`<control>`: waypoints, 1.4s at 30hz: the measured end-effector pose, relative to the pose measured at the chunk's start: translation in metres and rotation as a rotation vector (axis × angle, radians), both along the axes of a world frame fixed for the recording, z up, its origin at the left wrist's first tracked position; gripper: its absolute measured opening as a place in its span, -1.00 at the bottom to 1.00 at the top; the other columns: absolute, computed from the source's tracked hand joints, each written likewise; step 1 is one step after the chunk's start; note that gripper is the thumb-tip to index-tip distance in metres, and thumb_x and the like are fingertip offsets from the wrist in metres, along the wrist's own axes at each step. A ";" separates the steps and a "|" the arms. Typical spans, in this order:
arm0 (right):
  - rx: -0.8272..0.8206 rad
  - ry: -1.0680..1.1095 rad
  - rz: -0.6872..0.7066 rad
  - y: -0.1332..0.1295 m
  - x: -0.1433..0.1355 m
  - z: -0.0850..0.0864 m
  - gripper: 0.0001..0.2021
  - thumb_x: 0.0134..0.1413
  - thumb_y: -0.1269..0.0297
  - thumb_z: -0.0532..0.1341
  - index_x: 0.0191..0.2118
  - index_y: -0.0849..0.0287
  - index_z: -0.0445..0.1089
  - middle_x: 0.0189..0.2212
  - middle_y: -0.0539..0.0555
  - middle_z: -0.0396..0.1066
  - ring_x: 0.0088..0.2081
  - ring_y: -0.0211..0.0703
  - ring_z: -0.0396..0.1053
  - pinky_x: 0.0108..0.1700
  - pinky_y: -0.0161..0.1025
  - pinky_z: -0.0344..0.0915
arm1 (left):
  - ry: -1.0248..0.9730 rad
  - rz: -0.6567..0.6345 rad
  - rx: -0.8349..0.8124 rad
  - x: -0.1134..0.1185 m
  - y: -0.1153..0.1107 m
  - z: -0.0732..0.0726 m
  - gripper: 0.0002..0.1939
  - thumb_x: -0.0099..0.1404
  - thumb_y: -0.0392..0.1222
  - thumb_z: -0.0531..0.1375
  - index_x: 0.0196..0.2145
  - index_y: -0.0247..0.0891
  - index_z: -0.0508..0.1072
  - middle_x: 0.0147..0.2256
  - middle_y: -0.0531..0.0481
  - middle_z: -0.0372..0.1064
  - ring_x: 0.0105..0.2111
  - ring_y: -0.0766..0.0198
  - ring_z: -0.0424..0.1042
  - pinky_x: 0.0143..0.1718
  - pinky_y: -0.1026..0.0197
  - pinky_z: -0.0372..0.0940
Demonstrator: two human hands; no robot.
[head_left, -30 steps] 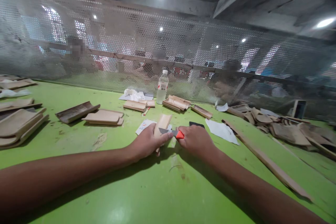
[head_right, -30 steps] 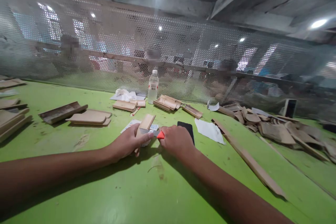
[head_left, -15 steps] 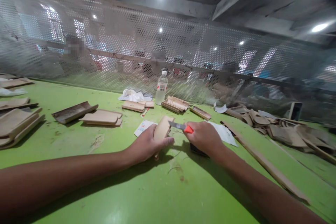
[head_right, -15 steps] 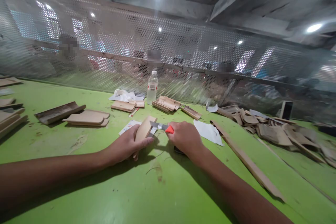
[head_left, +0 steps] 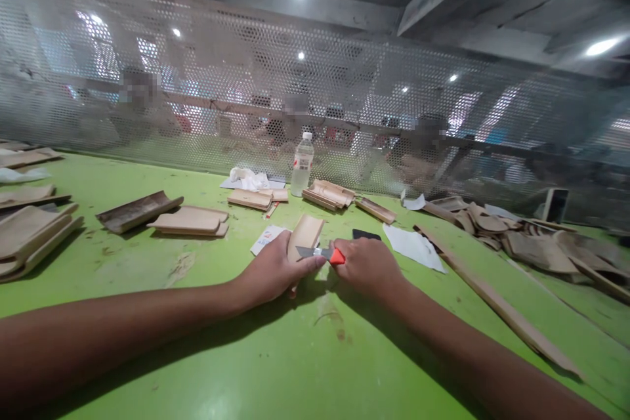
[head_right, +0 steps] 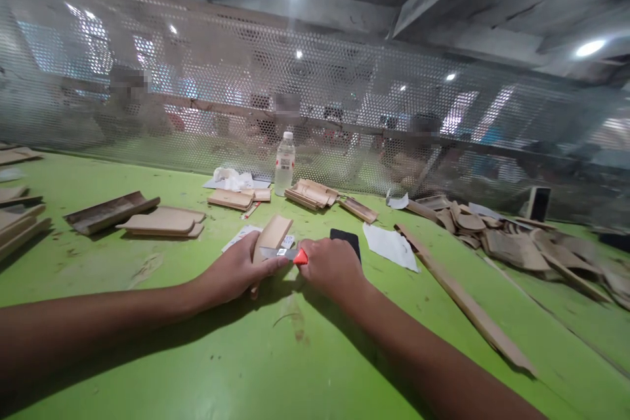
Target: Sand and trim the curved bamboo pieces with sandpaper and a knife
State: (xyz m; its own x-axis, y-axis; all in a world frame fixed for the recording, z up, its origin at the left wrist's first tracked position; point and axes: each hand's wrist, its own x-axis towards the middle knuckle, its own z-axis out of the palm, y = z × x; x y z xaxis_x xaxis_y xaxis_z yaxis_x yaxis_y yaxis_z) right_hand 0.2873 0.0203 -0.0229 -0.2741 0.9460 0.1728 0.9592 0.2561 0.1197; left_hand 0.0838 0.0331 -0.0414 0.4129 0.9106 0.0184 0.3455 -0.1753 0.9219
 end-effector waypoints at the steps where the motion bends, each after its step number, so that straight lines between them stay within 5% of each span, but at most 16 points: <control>1: 0.009 0.005 -0.008 0.001 -0.002 -0.001 -0.80 0.12 0.30 0.12 -0.32 0.14 0.51 -0.51 0.07 0.47 -0.52 -0.18 0.23 -0.46 -0.21 -0.20 | 0.001 0.008 -0.002 0.000 0.001 0.000 -0.46 0.27 0.26 0.29 -0.12 -0.23 0.25 -0.53 0.11 0.39 -0.69 0.30 0.38 -0.74 0.32 0.20; 11: 0.292 0.156 -0.310 0.026 0.045 0.032 -0.77 0.21 0.33 0.08 -0.44 0.17 0.38 -0.60 0.06 0.24 -0.55 -0.19 0.06 -0.44 -0.19 -0.21 | 0.024 -0.049 -0.021 0.001 -0.017 0.000 -0.39 0.29 0.27 0.27 0.02 -0.29 0.30 -0.38 -0.04 0.48 -0.62 0.30 0.43 -0.70 0.31 0.25; 15: 0.327 0.275 -0.210 0.015 0.040 0.028 -0.77 0.15 0.26 0.15 -0.51 0.11 0.21 -0.59 0.01 0.20 -0.51 -0.19 0.05 -0.43 -0.20 -0.16 | 0.037 -0.061 -0.006 0.002 -0.018 0.001 -0.41 0.33 0.26 0.22 0.04 -0.29 0.27 -0.45 0.04 0.42 -0.67 0.30 0.37 -0.74 0.30 0.21; 22: 0.342 0.691 -0.040 -0.001 0.029 0.035 -0.51 0.36 -0.10 -0.02 -0.54 0.06 -0.05 -0.63 -0.10 -0.03 -0.54 -0.25 0.01 -0.47 -0.27 -0.02 | 0.039 -0.060 -0.023 0.000 -0.014 0.002 -0.45 0.33 0.30 0.21 -0.05 -0.24 0.26 -0.49 0.09 0.38 -0.68 0.30 0.37 -0.77 0.32 0.19; 25: 0.259 0.905 0.007 -0.007 0.024 0.040 -0.47 0.30 -0.18 0.08 -0.55 0.06 -0.04 -0.63 -0.12 -0.05 -0.56 -0.27 -0.02 -0.48 -0.26 -0.05 | 0.015 -0.072 -0.048 0.000 -0.012 0.002 -0.42 0.32 0.31 0.21 -0.01 -0.24 0.25 -0.51 0.09 0.39 -0.69 0.30 0.36 -0.77 0.34 0.18; 35: -0.015 0.793 0.015 -0.010 0.001 0.006 -0.49 0.23 -0.17 0.16 -0.53 0.07 0.03 -0.62 -0.13 0.03 -0.54 -0.25 0.02 -0.47 -0.25 -0.06 | -0.044 -0.106 -0.056 -0.001 -0.013 0.003 -0.36 0.30 0.26 0.27 0.07 -0.27 0.20 -0.63 0.17 0.31 -0.73 0.34 0.27 -0.77 0.38 0.12; 42: -0.170 0.895 -0.003 -0.011 -0.005 0.003 -0.61 0.27 0.01 0.13 -0.51 0.11 0.17 -0.61 -0.08 0.14 -0.53 -0.24 0.07 -0.46 -0.24 -0.05 | -0.014 -0.121 -0.028 0.000 -0.015 -0.002 -0.34 0.37 0.29 0.17 0.17 -0.24 0.18 -0.54 0.13 0.36 -0.72 0.34 0.25 -0.75 0.34 0.17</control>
State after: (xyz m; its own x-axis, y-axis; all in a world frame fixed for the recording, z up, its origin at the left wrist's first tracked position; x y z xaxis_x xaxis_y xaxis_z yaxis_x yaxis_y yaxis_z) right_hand 0.2825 0.0088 -0.0195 -0.1022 0.9786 0.1785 0.6761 0.1999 -0.7091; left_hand 0.0839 0.0184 -0.0432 0.5199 0.8542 0.0006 0.3101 -0.1893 0.9317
